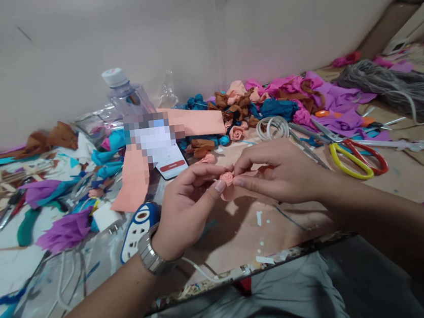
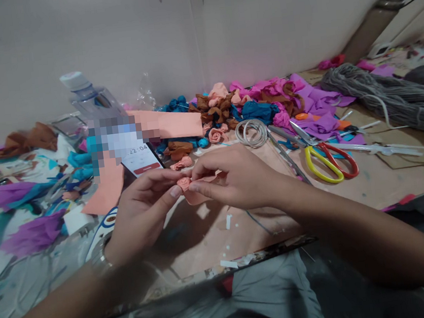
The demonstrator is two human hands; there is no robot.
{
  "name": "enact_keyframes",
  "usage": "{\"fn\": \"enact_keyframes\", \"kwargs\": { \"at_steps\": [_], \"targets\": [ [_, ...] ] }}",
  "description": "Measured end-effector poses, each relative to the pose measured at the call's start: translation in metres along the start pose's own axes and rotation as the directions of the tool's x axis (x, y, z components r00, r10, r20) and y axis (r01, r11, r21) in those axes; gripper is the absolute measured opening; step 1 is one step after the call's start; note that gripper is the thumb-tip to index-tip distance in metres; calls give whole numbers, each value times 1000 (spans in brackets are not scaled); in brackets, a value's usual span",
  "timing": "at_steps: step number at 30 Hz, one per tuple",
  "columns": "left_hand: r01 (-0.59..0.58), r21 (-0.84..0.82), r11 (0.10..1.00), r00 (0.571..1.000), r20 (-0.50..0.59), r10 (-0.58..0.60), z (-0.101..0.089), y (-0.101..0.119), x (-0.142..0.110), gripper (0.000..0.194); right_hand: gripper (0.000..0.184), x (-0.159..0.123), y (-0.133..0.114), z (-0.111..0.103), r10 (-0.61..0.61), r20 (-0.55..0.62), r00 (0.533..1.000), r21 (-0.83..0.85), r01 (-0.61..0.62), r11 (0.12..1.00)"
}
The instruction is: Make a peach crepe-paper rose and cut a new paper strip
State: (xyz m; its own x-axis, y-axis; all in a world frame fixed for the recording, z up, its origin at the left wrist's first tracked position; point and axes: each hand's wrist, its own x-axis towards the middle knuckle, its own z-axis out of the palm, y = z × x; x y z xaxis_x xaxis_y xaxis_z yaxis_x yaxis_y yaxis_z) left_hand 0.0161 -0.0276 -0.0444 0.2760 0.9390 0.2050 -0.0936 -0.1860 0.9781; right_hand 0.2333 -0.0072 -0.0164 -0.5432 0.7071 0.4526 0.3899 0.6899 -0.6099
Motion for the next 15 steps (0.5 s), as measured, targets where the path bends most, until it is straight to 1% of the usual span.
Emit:
{"fn": "enact_keyframes", "kwargs": {
  "at_steps": [3,6,11,15],
  "targets": [
    [19,14,1000,1000,4,-19,0,0,-1,19,17,1,0,1,-8,-16,1000,-5,7,1000],
    [46,11,999,999,1,-46,0,2,-1,23,17,1,-1,2,-3,-30,1000,-7,3,1000],
    [15,-45,999,1000,6,-15,3,3,0,26,15,1,-2,2,0,-27,1000,0,0,1000],
    [18,-72,997,1000,-22,-20,3,3,2,27,15,1,0,0,-30,-16,999,-6,30,1000]
  ]
}}
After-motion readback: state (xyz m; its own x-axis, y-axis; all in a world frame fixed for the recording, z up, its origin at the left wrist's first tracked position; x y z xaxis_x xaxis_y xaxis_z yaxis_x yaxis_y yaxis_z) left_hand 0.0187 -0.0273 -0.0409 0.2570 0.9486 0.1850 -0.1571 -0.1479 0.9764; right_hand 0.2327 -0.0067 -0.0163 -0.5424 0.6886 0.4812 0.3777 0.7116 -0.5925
